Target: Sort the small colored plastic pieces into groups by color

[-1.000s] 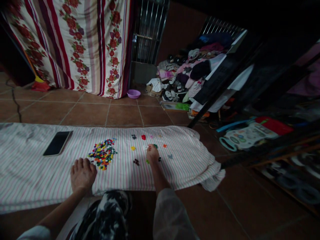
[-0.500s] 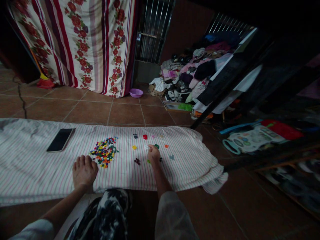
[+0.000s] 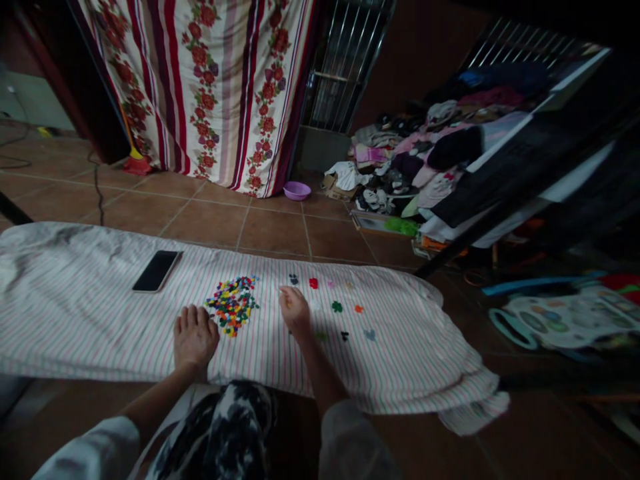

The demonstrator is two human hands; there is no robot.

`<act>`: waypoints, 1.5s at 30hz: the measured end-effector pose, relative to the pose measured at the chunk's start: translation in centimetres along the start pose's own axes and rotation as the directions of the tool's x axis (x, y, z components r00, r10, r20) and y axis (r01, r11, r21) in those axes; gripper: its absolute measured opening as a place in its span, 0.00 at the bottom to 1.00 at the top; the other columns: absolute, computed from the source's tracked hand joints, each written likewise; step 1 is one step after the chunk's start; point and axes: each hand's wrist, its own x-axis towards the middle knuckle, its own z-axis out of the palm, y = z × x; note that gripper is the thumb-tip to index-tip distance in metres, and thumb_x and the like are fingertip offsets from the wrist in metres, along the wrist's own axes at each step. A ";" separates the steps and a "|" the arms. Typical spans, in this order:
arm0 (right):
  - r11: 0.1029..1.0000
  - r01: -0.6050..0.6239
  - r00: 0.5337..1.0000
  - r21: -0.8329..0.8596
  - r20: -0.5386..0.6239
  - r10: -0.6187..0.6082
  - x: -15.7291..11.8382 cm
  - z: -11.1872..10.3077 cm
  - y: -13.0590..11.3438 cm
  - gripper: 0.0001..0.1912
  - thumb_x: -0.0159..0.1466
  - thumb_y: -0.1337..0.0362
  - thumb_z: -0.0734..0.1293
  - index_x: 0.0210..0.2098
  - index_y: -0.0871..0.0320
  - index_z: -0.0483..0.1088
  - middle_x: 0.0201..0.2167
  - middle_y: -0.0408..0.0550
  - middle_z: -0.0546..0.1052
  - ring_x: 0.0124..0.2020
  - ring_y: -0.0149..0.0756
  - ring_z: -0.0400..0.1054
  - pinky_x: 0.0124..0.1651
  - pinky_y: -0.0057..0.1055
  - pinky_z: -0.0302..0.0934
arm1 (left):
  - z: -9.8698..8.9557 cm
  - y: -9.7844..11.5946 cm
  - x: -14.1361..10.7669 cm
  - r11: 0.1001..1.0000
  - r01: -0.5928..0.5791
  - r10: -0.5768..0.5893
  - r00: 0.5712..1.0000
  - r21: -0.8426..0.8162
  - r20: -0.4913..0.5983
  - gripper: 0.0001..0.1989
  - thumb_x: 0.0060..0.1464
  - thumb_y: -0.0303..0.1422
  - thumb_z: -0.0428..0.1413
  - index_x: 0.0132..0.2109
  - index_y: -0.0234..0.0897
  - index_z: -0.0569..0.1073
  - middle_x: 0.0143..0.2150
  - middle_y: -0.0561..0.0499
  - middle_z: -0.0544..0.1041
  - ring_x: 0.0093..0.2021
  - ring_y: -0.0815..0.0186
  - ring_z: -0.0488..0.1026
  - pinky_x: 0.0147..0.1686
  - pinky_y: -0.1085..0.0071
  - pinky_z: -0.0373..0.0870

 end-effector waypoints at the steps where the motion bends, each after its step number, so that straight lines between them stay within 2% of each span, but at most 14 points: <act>1: 0.999 0.028 0.998 0.034 0.057 -0.030 0.2 1.4 -0.5 0.16 0.62 0.62 0.58 0.43 0.56 0.74 0.42 0.51 0.77 0.43 0.36 0.71 0.45 0.30 0.67 | 0.1 0.0 0.0 1.000 -0.004 0.004 1.000 0.009 -0.002 0.25 0.58 0.33 0.43 0.56 0.19 0.68 0.59 0.26 0.67 0.65 0.44 0.57 0.61 0.47 0.55; 3: 0.993 0.067 0.991 0.093 0.111 -0.077 0.9 4.0 -0.7 0.15 0.63 0.61 0.59 0.45 0.55 0.74 0.46 0.51 0.76 0.46 0.36 0.70 0.46 0.31 0.67 | 0.2 -0.1 0.0 1.000 -0.010 0.010 1.000 0.016 -0.004 0.25 0.58 0.33 0.43 0.56 0.18 0.68 0.59 0.26 0.67 0.64 0.43 0.58 0.61 0.47 0.55; 8: 0.996 0.053 0.993 0.075 0.098 -0.061 4.0 8.8 1.0 0.15 0.64 0.63 0.59 0.45 0.57 0.74 0.46 0.53 0.76 0.49 0.37 0.70 0.52 0.36 0.65 | 0.5 -0.1 0.0 1.000 -0.011 0.011 1.000 -0.013 0.000 0.25 0.57 0.32 0.44 0.56 0.18 0.68 0.59 0.25 0.67 0.65 0.44 0.57 0.61 0.46 0.54; 12: 0.990 0.136 0.980 0.032 0.144 -0.139 6.3 11.1 0.9 0.14 0.64 0.66 0.60 0.44 0.56 0.75 0.44 0.51 0.78 0.48 0.37 0.70 0.54 0.36 0.63 | 0.6 -0.1 0.1 1.000 -0.026 0.026 1.000 0.008 0.001 0.25 0.57 0.32 0.44 0.56 0.18 0.68 0.59 0.24 0.67 0.65 0.44 0.57 0.61 0.46 0.55; 19: 0.965 0.261 0.903 -0.025 0.359 -0.235 7.4 13.7 -1.4 0.11 0.59 0.58 0.70 0.41 0.48 0.78 0.45 0.43 0.79 0.48 0.38 0.68 0.55 0.35 0.58 | 0.3 0.2 0.1 0.998 -0.033 0.033 0.999 0.044 -0.004 0.24 0.58 0.31 0.44 0.55 0.18 0.69 0.59 0.26 0.67 0.64 0.44 0.58 0.61 0.47 0.56; 25: 0.951 0.297 0.855 0.082 0.420 -0.304 6.5 13.0 -2.1 0.05 0.59 0.61 0.70 0.35 0.51 0.78 0.38 0.44 0.80 0.43 0.35 0.70 0.51 0.33 0.58 | 0.6 0.0 0.1 0.998 -0.037 0.038 0.999 0.056 -0.021 0.24 0.57 0.31 0.44 0.55 0.18 0.69 0.58 0.26 0.68 0.64 0.43 0.59 0.60 0.46 0.57; 28: 0.956 0.261 0.860 0.131 0.417 -0.292 5.3 11.6 -2.4 0.05 0.60 0.63 0.68 0.33 0.53 0.77 0.34 0.43 0.80 0.40 0.34 0.71 0.50 0.32 0.59 | 0.6 0.0 0.1 0.998 -0.043 0.044 0.999 0.036 -0.028 0.24 0.57 0.31 0.44 0.55 0.18 0.69 0.58 0.25 0.68 0.64 0.43 0.59 0.60 0.46 0.56; 31: 0.965 0.219 0.885 0.147 0.387 -0.260 3.5 9.8 -2.9 0.06 0.62 0.64 0.66 0.35 0.54 0.76 0.34 0.43 0.79 0.40 0.34 0.71 0.49 0.32 0.60 | 0.6 -0.1 0.1 0.999 -0.045 0.046 0.998 0.017 -0.041 0.24 0.58 0.32 0.44 0.55 0.18 0.69 0.58 0.25 0.67 0.65 0.43 0.57 0.60 0.46 0.56; 34: 0.959 0.224 0.908 0.176 0.321 -0.271 1.1 8.4 -3.4 0.10 0.64 0.63 0.63 0.40 0.55 0.75 0.39 0.46 0.79 0.44 0.35 0.70 0.50 0.33 0.62 | 0.6 -0.1 0.0 0.999 -0.050 0.050 0.997 0.004 -0.060 0.24 0.58 0.32 0.43 0.55 0.17 0.68 0.58 0.24 0.67 0.65 0.42 0.57 0.60 0.44 0.57; 38: 0.955 0.233 0.945 0.185 0.190 -0.267 -2.0 7.6 -3.7 0.16 0.67 0.61 0.57 0.49 0.56 0.72 0.48 0.50 0.76 0.51 0.37 0.68 0.56 0.37 0.62 | 0.8 -0.2 0.0 0.999 -0.049 0.048 0.996 -0.014 -0.069 0.24 0.59 0.32 0.42 0.55 0.18 0.68 0.58 0.24 0.67 0.65 0.43 0.57 0.59 0.44 0.57; 41: 0.966 0.237 0.960 0.100 0.126 -0.249 -3.9 7.3 -3.6 0.19 0.68 0.60 0.55 0.53 0.57 0.70 0.52 0.53 0.73 0.56 0.39 0.65 0.59 0.40 0.60 | 0.9 -0.4 -0.1 0.999 -0.045 0.044 0.997 -0.008 -0.065 0.24 0.59 0.32 0.43 0.55 0.18 0.68 0.58 0.24 0.67 0.65 0.43 0.58 0.59 0.45 0.57; 45: 0.955 0.285 0.953 -0.083 0.133 -0.273 -5.9 7.0 -3.7 0.27 0.66 0.53 0.60 0.60 0.61 0.63 0.59 0.58 0.67 0.61 0.45 0.59 0.61 0.46 0.58 | 1.0 -0.7 -0.2 0.999 -0.048 0.048 0.998 -0.001 -0.048 0.24 0.58 0.32 0.43 0.55 0.17 0.68 0.58 0.24 0.67 0.64 0.41 0.58 0.60 0.45 0.56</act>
